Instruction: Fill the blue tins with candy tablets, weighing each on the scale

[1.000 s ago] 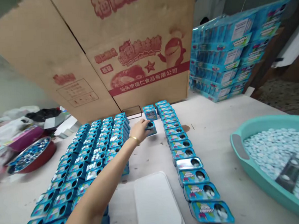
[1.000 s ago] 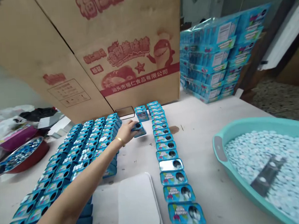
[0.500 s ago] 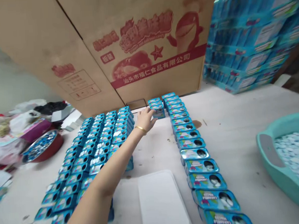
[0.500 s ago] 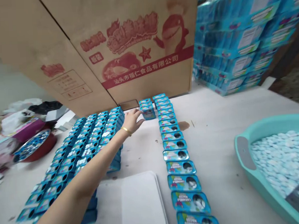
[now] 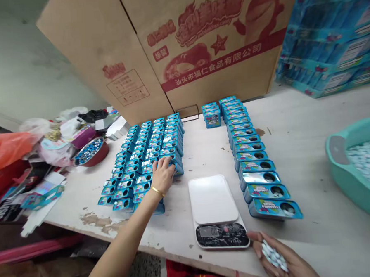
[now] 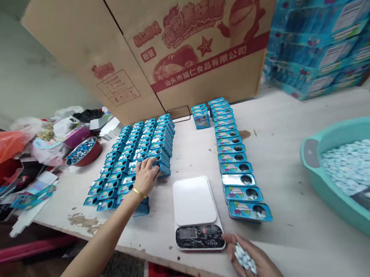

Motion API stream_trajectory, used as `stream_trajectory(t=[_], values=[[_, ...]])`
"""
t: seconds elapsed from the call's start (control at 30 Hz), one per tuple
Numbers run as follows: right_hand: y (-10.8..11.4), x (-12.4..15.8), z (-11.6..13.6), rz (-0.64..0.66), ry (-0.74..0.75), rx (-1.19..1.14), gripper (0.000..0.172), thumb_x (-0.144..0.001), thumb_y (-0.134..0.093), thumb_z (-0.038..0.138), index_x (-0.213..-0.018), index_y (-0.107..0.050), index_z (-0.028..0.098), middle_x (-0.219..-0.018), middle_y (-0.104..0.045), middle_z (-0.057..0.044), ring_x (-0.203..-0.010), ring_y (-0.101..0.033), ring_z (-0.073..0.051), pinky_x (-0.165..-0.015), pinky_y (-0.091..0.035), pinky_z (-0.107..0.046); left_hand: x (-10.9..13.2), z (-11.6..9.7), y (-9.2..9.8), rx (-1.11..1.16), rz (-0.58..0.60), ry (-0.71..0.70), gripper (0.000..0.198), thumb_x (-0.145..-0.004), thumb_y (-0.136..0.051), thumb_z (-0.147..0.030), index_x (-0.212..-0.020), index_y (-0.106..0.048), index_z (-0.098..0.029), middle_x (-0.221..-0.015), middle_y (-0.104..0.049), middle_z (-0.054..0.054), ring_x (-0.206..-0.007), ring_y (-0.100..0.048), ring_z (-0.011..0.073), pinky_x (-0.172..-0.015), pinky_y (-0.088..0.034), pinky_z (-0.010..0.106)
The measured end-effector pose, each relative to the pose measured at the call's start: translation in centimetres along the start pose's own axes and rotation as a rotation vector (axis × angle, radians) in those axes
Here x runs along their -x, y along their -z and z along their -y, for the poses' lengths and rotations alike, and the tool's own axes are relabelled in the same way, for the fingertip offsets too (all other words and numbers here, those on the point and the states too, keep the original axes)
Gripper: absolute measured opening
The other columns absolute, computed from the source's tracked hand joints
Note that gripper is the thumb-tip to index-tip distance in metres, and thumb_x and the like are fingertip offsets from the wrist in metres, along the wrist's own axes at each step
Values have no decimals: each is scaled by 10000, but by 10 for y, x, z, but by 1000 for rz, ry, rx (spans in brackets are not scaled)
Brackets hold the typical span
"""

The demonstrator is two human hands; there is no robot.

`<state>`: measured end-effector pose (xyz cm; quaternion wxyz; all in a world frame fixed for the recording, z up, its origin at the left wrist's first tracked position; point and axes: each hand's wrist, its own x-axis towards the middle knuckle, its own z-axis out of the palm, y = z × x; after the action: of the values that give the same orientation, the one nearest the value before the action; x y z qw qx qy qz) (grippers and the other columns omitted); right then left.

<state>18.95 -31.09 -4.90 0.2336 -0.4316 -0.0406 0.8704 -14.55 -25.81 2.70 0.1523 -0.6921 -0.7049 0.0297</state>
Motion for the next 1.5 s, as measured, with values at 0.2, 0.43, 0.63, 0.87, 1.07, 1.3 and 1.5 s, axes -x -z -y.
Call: stream_trajectory(t=[0.2, 0.43, 0.63, 0.87, 1.07, 1.3, 1.5], values=[[-6, 17, -7, 67, 52, -87, 226, -691, -698, 239, -896, -700, 145, -734, -674, -42, -524, -549, -83, -407, -457, -149, 6, -53, 63, 109, 58, -285, 217, -908, -409, -336, -895, -569, -189, -1029, -567, 72, -903, -536, 194, -750, -394, 330], [-16, 35, -22, 96, -17, -151, 205, -734, -650, 163, -923, -683, 90, -739, -690, -75, -640, -641, -123, -546, -525, -179, -2, -101, 73, 130, 200, -471, 199, -884, -457, -345, -921, -572, -187, -973, -585, 69, -852, -543, 208, -716, -383, 338], [-23, 37, -31, 100, -56, -261, 181, -780, -578, 143, -910, -674, 61, -906, -717, -152, -873, -674, -207, -781, -548, -303, 39, -124, 84, 364, 115, -474, 304, -863, -475, -418, -1040, -523, -175, -1035, -563, 84, -903, -522, 216, -736, -413, 334], [-18, 30, -42, 37, -99, -417, 195, -842, -492, 127, -746, -662, 113, -680, -717, -39, -599, -661, -117, -566, -545, -230, 118, -182, 53, 501, 224, -615, 212, -890, -440, -267, -1032, -517, -130, -910, -557, 51, -783, -522, 174, -648, -430, 286], [-15, 31, -47, 29, -123, -478, 244, -874, -431, 110, -798, -662, 91, -737, -725, -63, -670, -675, -116, -658, -552, -239, 124, -187, 48, 530, 261, -506, 109, -868, -473, -244, -922, -524, -164, -877, -544, 35, -763, -527, 159, -608, -422, 262], [-19, 30, -42, 9, -94, -447, 273, -878, -402, 94, -824, -670, 86, -756, -729, -72, -681, -679, -118, -643, -557, -228, 117, -186, 53, 569, 389, -448, 116, -867, -462, -247, -941, -518, -178, -905, -549, 34, -787, -548, 160, -594, -443, 247], [-31, 30, -31, 7, -71, -423, 304, -883, -369, 85, -832, -668, 88, -732, -724, -62, -598, -662, -98, -502, -528, -171, 111, -167, 53, 853, 104, -439, 223, -852, -515, -323, -1006, -528, -162, -964, -566, 71, -875, -550, 164, -748, -479, 270]])
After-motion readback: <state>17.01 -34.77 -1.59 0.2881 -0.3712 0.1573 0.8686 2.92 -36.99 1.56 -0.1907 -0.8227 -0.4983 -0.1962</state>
